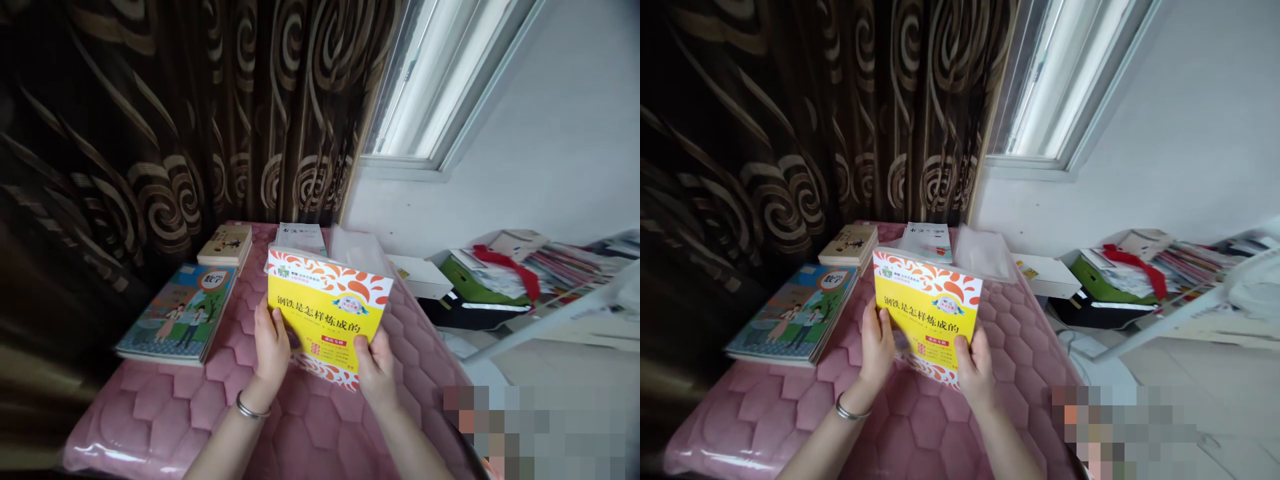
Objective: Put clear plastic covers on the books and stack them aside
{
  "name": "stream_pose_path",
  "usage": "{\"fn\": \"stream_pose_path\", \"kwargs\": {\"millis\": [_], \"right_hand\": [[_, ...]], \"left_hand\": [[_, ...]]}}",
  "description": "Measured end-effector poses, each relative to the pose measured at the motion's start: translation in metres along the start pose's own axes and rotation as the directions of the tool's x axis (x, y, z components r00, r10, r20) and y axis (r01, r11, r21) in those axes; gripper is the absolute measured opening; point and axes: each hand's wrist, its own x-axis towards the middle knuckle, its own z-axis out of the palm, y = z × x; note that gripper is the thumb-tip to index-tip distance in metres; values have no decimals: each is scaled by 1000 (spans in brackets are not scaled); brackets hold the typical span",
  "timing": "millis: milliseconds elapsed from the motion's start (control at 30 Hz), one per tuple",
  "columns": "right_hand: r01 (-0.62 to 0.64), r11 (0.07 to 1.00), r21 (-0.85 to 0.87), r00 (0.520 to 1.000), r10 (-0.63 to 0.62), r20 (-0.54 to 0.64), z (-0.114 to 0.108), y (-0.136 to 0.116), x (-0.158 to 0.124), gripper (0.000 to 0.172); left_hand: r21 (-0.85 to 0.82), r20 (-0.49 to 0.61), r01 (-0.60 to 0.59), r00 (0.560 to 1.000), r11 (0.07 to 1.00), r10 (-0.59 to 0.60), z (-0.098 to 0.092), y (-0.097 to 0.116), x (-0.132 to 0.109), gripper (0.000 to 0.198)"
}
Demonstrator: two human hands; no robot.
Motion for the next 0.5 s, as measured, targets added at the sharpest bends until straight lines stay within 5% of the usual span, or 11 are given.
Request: {"fn": "stream_pose_path", "kwargs": {"millis": [167,367,500], "right_hand": [[50,999,-13,999,-50,-10,-7,14,3,50],[165,971,-173,977,-185,-107,-12,54,0,51],[197,948,-250,974,-219,-61,-18,65,-3,54]], "left_hand": [[-129,61,11,998,992,-3,-17,8,14,32],[-217,124,1,992,976,26,-15,0,11,33],[-405,271,184,960,895,-75,-20,-13,15,38]]}}
